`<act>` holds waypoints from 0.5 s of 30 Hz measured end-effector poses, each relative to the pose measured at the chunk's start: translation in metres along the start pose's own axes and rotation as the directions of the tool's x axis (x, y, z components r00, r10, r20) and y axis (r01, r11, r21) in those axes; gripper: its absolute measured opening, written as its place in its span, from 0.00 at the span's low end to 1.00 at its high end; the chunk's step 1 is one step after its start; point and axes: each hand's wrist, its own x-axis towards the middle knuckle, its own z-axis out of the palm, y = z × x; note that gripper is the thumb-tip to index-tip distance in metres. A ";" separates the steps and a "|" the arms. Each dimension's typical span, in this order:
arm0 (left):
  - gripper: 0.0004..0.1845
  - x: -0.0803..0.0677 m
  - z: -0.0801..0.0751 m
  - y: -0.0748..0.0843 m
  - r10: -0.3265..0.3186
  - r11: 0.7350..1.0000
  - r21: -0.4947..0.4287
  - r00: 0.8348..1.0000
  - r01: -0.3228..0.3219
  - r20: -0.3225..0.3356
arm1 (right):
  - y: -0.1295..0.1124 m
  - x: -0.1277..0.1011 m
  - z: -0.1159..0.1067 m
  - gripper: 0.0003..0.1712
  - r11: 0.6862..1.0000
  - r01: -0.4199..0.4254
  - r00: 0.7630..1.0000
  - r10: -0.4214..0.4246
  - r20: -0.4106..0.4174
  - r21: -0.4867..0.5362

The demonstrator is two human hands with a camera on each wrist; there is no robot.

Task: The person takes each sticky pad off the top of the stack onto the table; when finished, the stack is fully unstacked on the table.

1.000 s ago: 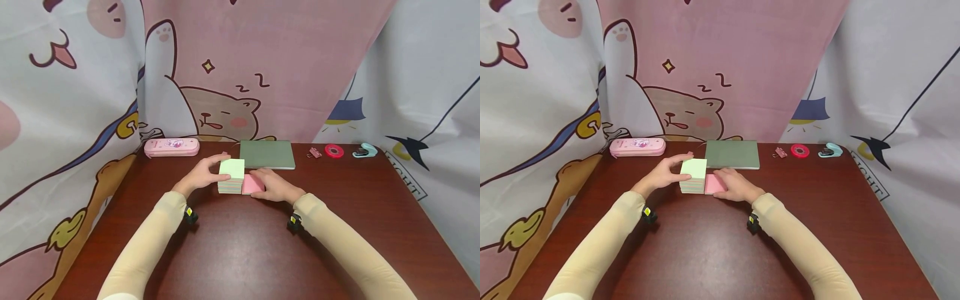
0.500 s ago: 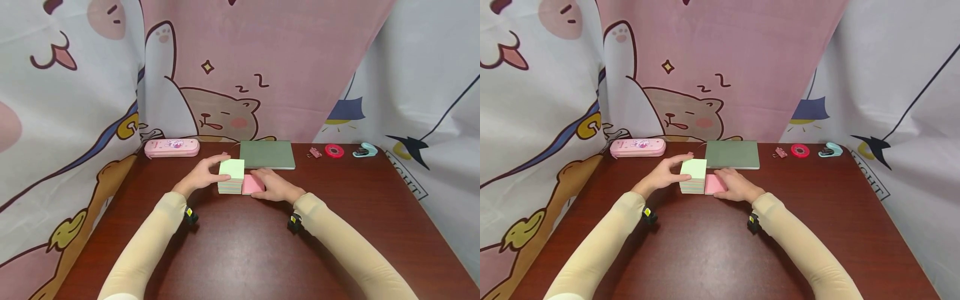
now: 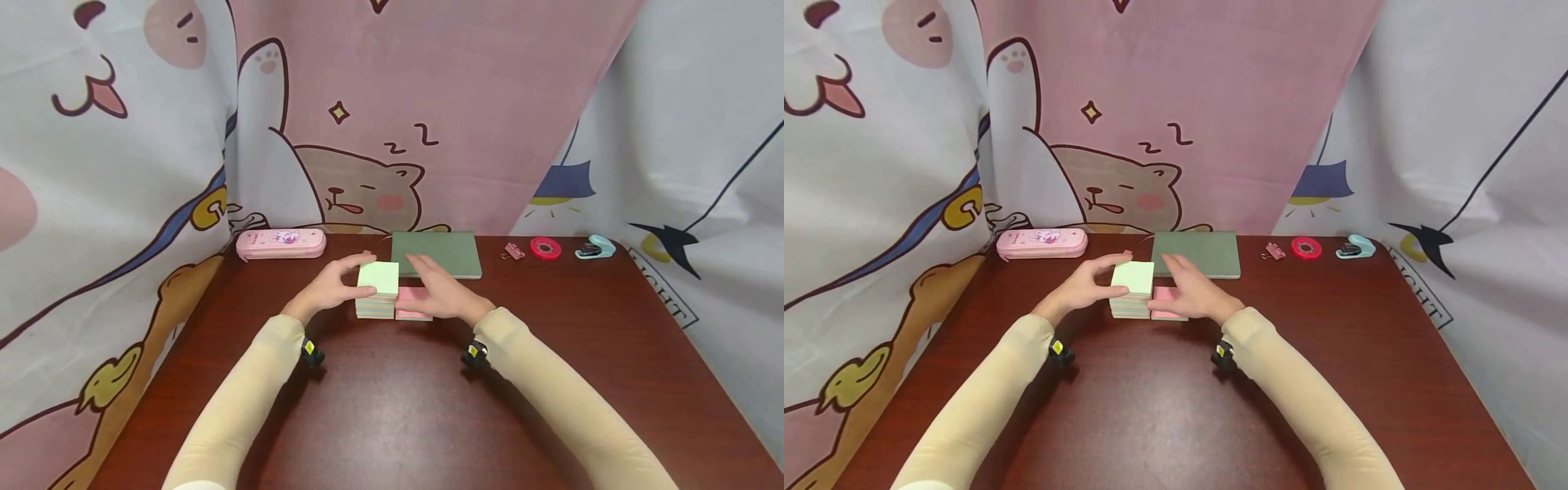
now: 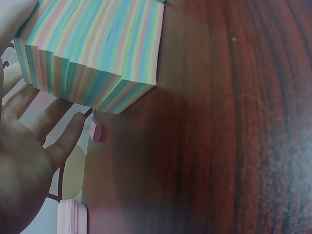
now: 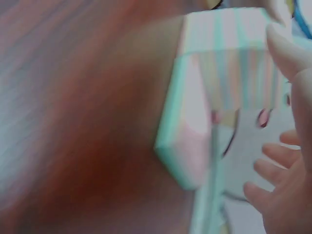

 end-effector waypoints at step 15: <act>0.44 0.003 0.002 -0.012 0.007 0.999 -0.053 0.999 -0.005 0.037 | -0.028 0.021 -0.014 0.52 0.994 0.106 0.994 -0.106 0.002 0.003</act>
